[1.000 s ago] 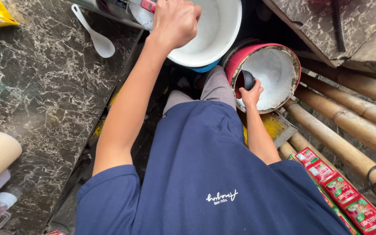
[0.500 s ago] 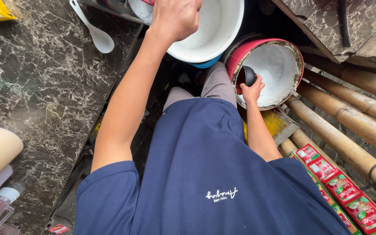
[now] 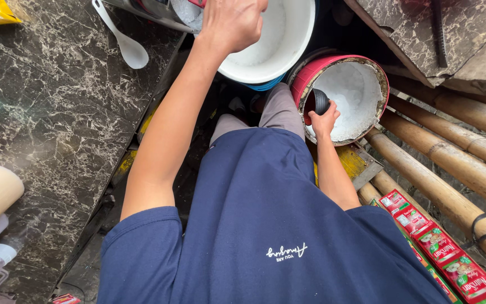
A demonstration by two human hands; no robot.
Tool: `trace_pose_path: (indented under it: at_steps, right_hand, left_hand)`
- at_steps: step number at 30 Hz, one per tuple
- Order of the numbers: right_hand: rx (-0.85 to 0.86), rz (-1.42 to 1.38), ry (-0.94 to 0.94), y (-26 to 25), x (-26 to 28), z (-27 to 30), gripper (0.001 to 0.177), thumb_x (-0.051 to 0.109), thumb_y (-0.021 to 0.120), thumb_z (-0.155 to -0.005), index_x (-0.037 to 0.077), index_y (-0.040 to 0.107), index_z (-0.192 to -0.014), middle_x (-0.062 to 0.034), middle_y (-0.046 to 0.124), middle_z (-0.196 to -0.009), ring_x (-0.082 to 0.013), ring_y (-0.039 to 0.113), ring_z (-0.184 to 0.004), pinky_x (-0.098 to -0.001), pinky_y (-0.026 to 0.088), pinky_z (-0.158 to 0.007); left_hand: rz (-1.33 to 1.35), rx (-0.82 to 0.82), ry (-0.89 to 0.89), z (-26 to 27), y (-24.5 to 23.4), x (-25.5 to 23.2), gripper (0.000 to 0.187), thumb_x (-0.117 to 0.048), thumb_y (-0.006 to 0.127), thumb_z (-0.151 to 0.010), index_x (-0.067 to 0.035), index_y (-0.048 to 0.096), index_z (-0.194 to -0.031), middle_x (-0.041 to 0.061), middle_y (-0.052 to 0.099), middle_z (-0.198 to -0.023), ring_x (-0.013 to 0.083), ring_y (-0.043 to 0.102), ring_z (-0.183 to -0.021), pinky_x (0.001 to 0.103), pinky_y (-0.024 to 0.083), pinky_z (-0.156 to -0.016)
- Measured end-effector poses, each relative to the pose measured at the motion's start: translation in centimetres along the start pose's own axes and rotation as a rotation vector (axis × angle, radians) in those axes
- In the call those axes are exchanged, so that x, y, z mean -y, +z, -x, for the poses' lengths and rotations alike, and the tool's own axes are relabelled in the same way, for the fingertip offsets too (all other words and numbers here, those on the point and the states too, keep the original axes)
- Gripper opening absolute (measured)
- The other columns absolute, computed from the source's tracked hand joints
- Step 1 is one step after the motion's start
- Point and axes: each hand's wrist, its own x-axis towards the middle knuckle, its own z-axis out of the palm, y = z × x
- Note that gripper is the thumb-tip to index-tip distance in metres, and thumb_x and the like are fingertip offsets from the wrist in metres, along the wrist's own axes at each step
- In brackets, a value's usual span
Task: The person scoops ice from a red bucket into a silver ice crusher using a red scoop. The person then operates the ice crusher to grind the ice into a white bowl below. The person repeats this scooping and crushing cycle multiple times.
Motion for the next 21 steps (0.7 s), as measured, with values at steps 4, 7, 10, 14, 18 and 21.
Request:
trace_pose_path:
  at_steps: [4,7,10,14,18,21]
  right_hand:
    - [-0.008,0.002,-0.008,-0.12,-0.15,0.18,0.087,0.019,0.084,-0.071,0.014,0.040,-0.146,-0.0219,0.040,-0.138,-0.0417,0.056,-0.120,-0.0463,0.047,-0.105]
    - [-0.012,0.005,-0.009,-0.03,-0.08,0.11,0.087,0.019,0.083,-0.071,0.014,0.040,-0.146,-0.0221,0.041,-0.138,-0.0416,0.057,-0.119,-0.0460,0.048,-0.104]
    - [-0.016,0.007,-0.013,-0.11,-0.14,0.10,0.088,0.019,0.084,-0.070,0.013,0.039,-0.146,-0.0226,0.041,-0.138,-0.0418,0.057,-0.118,-0.0461,0.048,-0.104]
    - [-0.023,0.020,-0.017,-0.05,0.08,0.21,0.088,0.020,0.084,-0.070,0.012,0.039,-0.146,-0.0230,0.040,-0.138,-0.0421,0.057,-0.118,-0.0463,0.048,-0.103]
    - [-0.018,0.018,-0.019,-0.04,0.23,0.33,0.088,0.021,0.084,-0.070,0.013,0.040,-0.145,-0.0229,0.041,-0.138,-0.0421,0.057,-0.119,-0.0463,0.048,-0.104]
    - [-0.021,0.017,-0.015,-0.24,0.00,0.37,0.088,0.021,0.084,-0.070,0.013,0.040,-0.146,-0.0227,0.041,-0.138,-0.0422,0.056,-0.119,-0.0467,0.047,-0.104]
  left_hand:
    - [-0.009,0.012,-0.010,0.21,0.26,-0.08,0.004,-0.011,0.069,-0.071,-0.009,0.067,-0.069,0.012,0.060,-0.058,0.0313,0.061,-0.051,0.045,0.046,-0.046]
    - [-0.012,-0.014,0.004,0.31,0.46,0.06,0.002,-0.011,0.069,-0.073,-0.009,0.069,-0.073,0.011,0.062,-0.060,0.0309,0.062,-0.053,0.044,0.048,-0.048]
    - [-0.005,-0.019,0.003,0.50,0.69,0.05,0.006,-0.010,0.069,-0.075,-0.009,0.071,-0.080,0.011,0.064,-0.064,0.0306,0.064,-0.056,0.043,0.049,-0.049]
    - [0.001,-0.044,0.004,0.46,0.59,0.02,0.012,-0.009,0.068,-0.075,-0.009,0.072,-0.086,0.011,0.066,-0.068,0.0305,0.066,-0.060,0.044,0.051,-0.053]
    - [-0.032,-0.021,-0.020,0.22,0.43,-0.07,0.014,-0.009,0.068,-0.075,-0.009,0.073,-0.088,0.012,0.066,-0.067,0.0313,0.065,-0.058,0.045,0.050,-0.051]
    - [-0.027,0.000,-0.023,-0.17,0.74,-0.19,0.014,-0.009,0.068,-0.076,-0.010,0.073,-0.089,0.012,0.066,-0.068,0.0312,0.066,-0.059,0.045,0.050,-0.051]
